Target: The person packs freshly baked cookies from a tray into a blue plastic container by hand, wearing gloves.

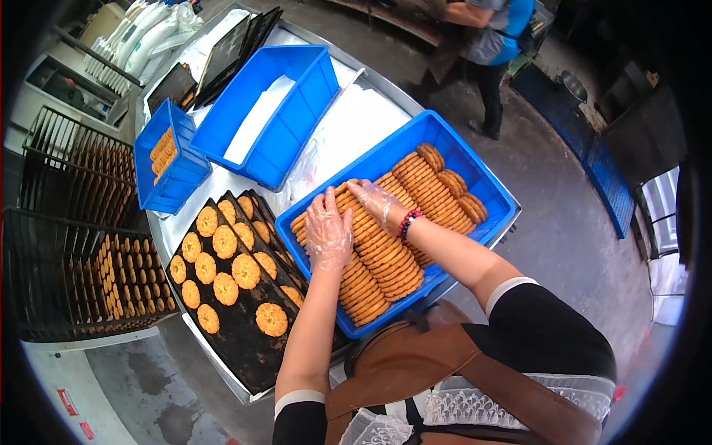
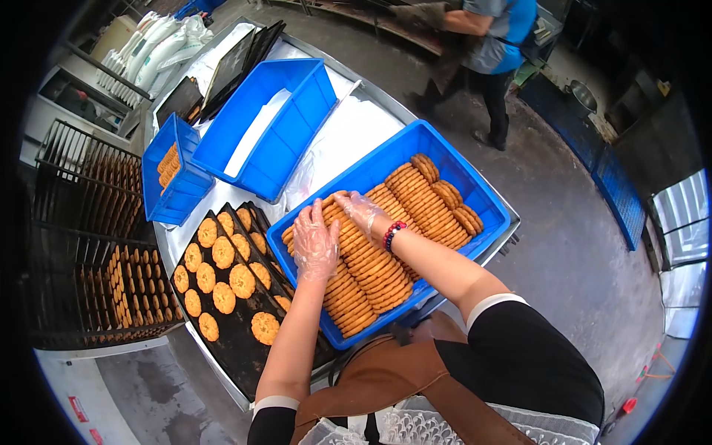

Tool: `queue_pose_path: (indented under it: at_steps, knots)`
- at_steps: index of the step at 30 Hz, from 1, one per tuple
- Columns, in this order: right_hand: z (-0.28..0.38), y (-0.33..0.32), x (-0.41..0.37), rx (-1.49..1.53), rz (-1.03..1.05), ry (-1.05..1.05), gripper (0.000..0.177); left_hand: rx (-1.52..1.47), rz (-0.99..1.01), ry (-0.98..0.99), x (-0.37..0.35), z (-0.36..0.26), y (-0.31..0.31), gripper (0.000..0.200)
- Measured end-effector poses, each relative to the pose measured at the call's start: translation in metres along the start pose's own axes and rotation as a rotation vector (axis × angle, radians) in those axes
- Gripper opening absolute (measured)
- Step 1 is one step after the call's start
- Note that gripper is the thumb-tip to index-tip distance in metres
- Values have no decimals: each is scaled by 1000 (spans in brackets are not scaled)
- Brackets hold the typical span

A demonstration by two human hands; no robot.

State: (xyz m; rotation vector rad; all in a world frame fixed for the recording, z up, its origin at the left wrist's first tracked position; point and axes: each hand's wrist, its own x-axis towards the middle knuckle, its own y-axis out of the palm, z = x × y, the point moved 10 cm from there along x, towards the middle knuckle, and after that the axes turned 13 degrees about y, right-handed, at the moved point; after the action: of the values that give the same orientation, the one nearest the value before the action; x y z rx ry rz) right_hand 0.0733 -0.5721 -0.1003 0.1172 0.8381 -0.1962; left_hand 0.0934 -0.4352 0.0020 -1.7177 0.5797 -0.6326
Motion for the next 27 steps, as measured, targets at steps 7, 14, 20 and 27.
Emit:
queue_pose_path:
  at_steps: [7, 14, 20, 27]
  knots:
    - [7, -1, -1, -232, -11, -20, 100, 173, -61, 8, -4, -1, 5, 70]
    - [6, -1, 8, -322, -42, -43, 108, 201, 151, -75, 5, 3, 16, 78]
    - [1, -7, 13, -224, -6, -91, 110, -13, -184, -138, -6, 20, -35, 60]
    - [-11, -2, 20, -52, 59, -40, 101, -219, -550, -572, -167, 158, -88, 34]
